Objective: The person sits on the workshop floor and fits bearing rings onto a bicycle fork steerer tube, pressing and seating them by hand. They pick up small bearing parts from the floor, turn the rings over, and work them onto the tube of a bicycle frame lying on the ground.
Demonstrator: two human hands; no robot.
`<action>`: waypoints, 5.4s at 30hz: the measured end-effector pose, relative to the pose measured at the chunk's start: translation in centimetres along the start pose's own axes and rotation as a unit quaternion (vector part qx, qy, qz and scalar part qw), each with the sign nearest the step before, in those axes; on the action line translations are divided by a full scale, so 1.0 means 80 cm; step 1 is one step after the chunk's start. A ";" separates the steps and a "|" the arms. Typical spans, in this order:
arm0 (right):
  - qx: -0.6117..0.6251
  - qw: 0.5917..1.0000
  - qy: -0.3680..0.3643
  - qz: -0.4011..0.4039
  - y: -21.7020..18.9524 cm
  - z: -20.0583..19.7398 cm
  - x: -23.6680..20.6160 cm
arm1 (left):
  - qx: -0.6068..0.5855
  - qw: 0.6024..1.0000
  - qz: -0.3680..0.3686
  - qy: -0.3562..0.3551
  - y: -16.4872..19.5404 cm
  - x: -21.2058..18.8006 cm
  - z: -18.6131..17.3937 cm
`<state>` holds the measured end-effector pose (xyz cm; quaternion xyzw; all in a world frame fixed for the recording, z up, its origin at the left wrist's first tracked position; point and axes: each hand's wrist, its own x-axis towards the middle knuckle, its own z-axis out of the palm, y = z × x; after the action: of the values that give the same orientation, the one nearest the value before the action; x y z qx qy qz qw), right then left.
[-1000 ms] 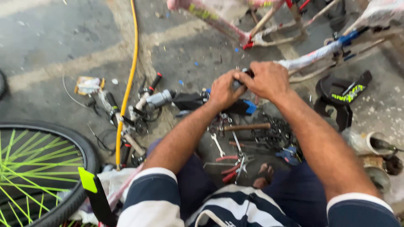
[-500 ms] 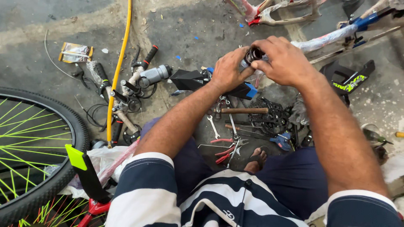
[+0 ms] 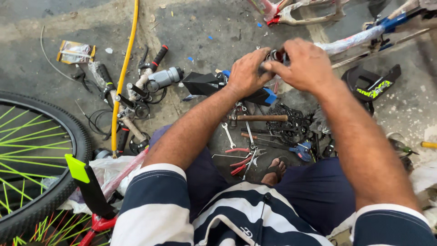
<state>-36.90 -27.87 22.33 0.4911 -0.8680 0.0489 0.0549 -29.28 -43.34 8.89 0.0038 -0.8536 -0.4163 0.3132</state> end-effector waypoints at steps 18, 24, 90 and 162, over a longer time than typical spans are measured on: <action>-0.027 0.989 -0.092 0.117 0.008 0.006 -0.004 | 0.003 1.000 0.002 -0.008 0.000 -0.003 0.004; 0.113 0.983 0.028 -0.139 0.010 0.005 -0.006 | -0.020 0.999 -0.012 -0.023 0.003 -0.004 0.002; 0.006 0.997 -0.007 0.070 -0.013 -0.002 0.003 | -0.012 1.000 0.008 -0.003 -0.002 -0.005 0.005; 0.161 0.979 0.005 -0.121 0.009 -0.008 -0.004 | -0.031 0.999 -0.003 -0.020 0.008 -0.008 -0.002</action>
<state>-37.35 -27.13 22.92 0.5949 -0.7824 0.1834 -0.0155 -28.51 -42.90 9.08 -0.0119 -0.8463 -0.4434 0.2949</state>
